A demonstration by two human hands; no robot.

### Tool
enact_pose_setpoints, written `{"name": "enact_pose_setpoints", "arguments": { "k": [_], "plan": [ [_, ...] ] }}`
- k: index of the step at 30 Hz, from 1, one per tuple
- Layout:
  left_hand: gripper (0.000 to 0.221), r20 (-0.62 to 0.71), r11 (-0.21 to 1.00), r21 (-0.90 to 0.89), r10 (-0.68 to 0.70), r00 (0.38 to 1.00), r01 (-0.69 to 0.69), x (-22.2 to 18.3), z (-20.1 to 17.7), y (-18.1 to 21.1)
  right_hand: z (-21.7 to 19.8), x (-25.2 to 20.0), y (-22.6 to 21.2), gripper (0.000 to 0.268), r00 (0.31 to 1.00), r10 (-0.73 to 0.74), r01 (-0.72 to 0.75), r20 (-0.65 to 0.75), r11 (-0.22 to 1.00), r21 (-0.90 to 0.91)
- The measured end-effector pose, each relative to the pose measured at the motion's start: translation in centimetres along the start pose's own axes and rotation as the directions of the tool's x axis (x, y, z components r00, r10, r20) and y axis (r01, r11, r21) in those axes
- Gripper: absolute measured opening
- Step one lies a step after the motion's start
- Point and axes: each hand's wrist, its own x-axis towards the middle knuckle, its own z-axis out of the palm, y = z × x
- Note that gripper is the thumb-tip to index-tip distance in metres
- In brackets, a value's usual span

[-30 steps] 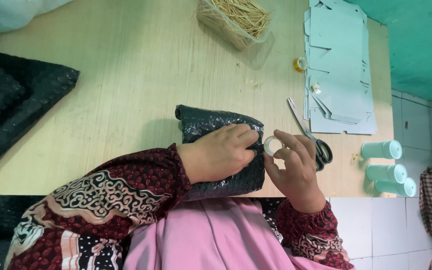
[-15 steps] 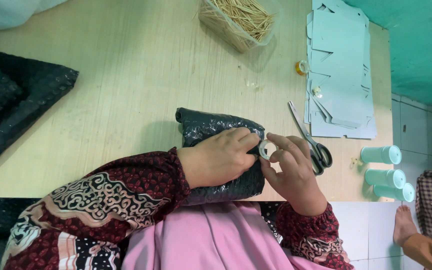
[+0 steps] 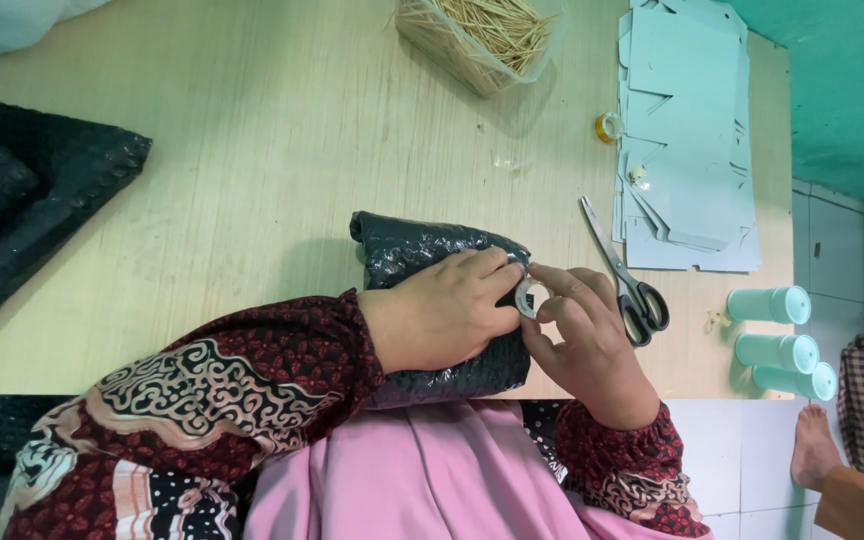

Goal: The person wraps an item in black bubble wrap and secures the edges with yellow tape.

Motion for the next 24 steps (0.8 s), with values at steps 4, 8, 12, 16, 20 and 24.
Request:
{"name": "enact_pose_setpoints", "arguments": {
  "k": [4, 8, 12, 16, 20, 24],
  "plan": [
    [0.018, 0.064, 1.0, 0.008, -0.001, 0.998, 0.001, -0.2, 0.5, -0.1, 0.1, -0.3, 0.2, 0.032, 1.0, 0.02, -0.02, -0.004, 0.995, 0.093],
    [0.023, 0.098, 1.0, 0.017, -0.009, 0.995, 0.007, -0.4, 0.6, 0.0, 0.6, -0.9, 0.5, 0.042, 0.995, 0.074, -0.06, -0.062, 0.977, 0.207],
    [0.026, 0.125, 0.999, 0.031, -0.017, 0.992, 0.014, -0.4, 0.2, 0.1, 2.5, -2.7, 1.1, 0.064, 0.961, 0.268, -0.219, -0.069, 0.887, 0.407],
    [0.027, 0.118, 0.999, 0.046, -0.022, 0.993, 0.017, -0.5, -0.1, 0.2, 4.6, -4.7, 2.1, 0.069, 0.92, 0.391, -0.303, -0.035, 0.765, 0.569],
    [0.028, 0.128, 0.999, 0.029, -0.027, 0.991, 0.023, -0.4, -0.2, 0.2, 5.2, -5.0, 2.5, 0.066, 0.911, 0.401, -0.264, -0.1, 0.751, 0.605],
    [0.027, 0.136, 0.999, 0.028, -0.039, 0.99, 0.036, -0.5, -0.1, 0.1, 4.0, -3.8, 1.7, 0.066, 0.938, 0.294, -0.177, -0.183, 0.862, 0.476]
  ]
}}
